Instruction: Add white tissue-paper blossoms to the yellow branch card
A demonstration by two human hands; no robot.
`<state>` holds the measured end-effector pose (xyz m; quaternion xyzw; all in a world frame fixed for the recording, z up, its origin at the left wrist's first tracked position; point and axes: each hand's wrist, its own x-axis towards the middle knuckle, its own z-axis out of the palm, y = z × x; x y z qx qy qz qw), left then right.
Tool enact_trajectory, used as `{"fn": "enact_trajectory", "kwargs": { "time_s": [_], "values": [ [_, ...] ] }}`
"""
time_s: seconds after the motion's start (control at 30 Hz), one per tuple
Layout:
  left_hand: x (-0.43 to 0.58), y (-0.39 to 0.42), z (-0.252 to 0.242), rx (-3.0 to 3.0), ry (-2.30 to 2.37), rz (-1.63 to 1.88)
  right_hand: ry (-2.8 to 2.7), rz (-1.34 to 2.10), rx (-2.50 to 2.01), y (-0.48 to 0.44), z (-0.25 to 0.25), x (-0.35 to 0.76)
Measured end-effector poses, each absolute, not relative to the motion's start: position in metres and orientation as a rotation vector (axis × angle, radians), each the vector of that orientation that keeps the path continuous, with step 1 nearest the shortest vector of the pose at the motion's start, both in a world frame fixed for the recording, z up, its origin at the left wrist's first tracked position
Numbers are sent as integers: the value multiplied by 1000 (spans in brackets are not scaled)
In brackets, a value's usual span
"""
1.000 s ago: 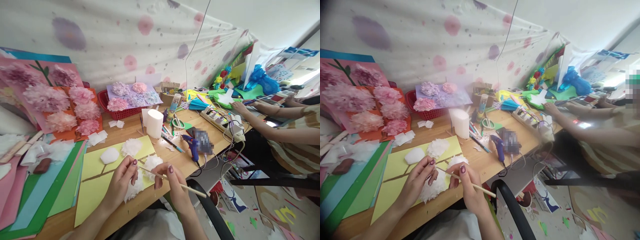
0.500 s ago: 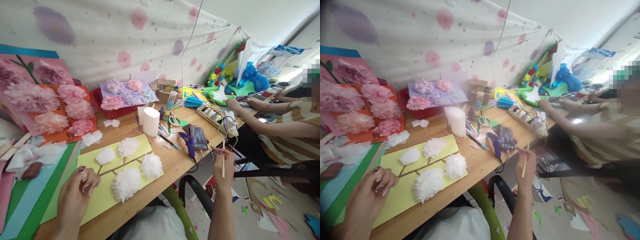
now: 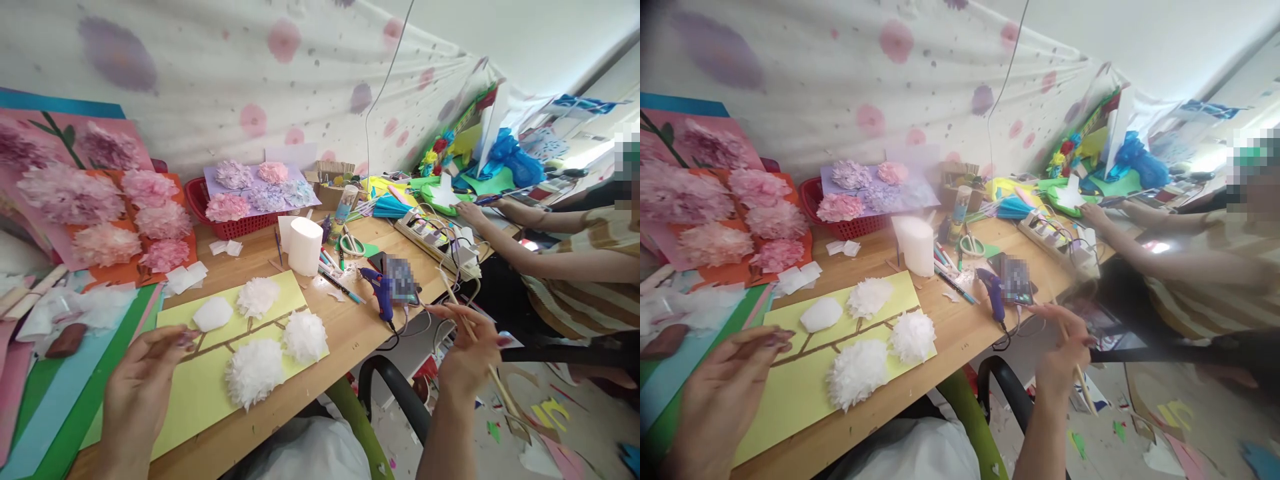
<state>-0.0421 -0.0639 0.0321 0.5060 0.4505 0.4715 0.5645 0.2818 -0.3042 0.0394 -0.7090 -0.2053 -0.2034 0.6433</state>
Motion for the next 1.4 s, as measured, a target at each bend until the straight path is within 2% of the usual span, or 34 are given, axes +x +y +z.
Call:
{"fn": "enact_trajectory", "kwargs": {
  "time_s": [0.07,0.17,0.33,0.5,0.8,1.0,1.4],
  "values": [
    [-35,-67,35,1275,1095,1072,-664,-356,-1342,-297,59,257],
    [-20,-76,49,1402,978,977,-902,38,-1120,-277,78,217],
    [6,-92,84,1471,629,788,-959,408,-957,-236,80,165],
    [13,-95,98,1310,535,733,-933,654,-935,-213,71,149],
    [4,-83,90,943,603,721,-865,692,-1055,-199,64,146],
    [-3,-70,90,824,656,837,-855,645,-1041,-192,64,147],
    [4,-77,88,885,615,707,-819,706,-1049,-190,61,154]
  ]
}}
